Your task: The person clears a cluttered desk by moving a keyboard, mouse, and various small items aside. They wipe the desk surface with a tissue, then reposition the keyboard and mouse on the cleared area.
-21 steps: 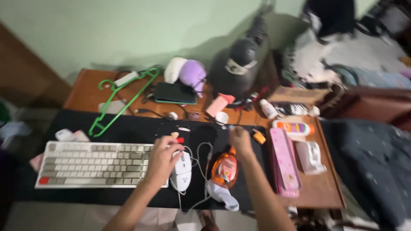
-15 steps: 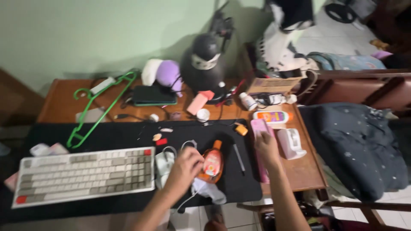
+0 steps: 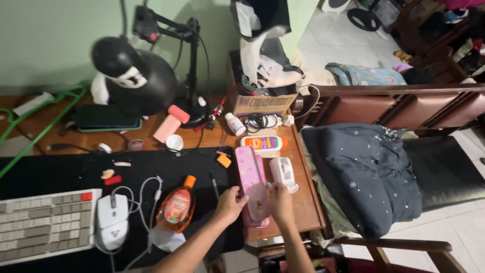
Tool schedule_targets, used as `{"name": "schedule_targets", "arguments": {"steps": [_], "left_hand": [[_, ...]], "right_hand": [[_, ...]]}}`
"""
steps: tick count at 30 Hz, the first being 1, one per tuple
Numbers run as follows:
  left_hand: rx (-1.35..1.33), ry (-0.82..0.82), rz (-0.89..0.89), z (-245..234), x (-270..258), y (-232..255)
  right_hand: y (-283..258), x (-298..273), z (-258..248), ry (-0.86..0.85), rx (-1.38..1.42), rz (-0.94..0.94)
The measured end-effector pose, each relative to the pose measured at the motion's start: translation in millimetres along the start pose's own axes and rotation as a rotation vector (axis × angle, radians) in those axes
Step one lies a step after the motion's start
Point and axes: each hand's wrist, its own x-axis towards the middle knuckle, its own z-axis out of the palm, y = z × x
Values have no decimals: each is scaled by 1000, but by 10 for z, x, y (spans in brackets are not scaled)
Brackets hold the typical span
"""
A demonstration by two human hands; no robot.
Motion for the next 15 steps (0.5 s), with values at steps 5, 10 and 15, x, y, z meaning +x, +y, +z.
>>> {"name": "schedule_targets", "arguments": {"steps": [5, 10, 15], "left_hand": [[200, 190, -40, 349, 128, -269], [337, 247, -138, 439, 155, -256], [278, 135, -263, 397, 154, -187]], "right_hand": [[186, -17, 250, 106, 54, -61], [-152, -156, 131, 58, 143, 156], [-127, -173, 158, 47, 132, 108]]}}
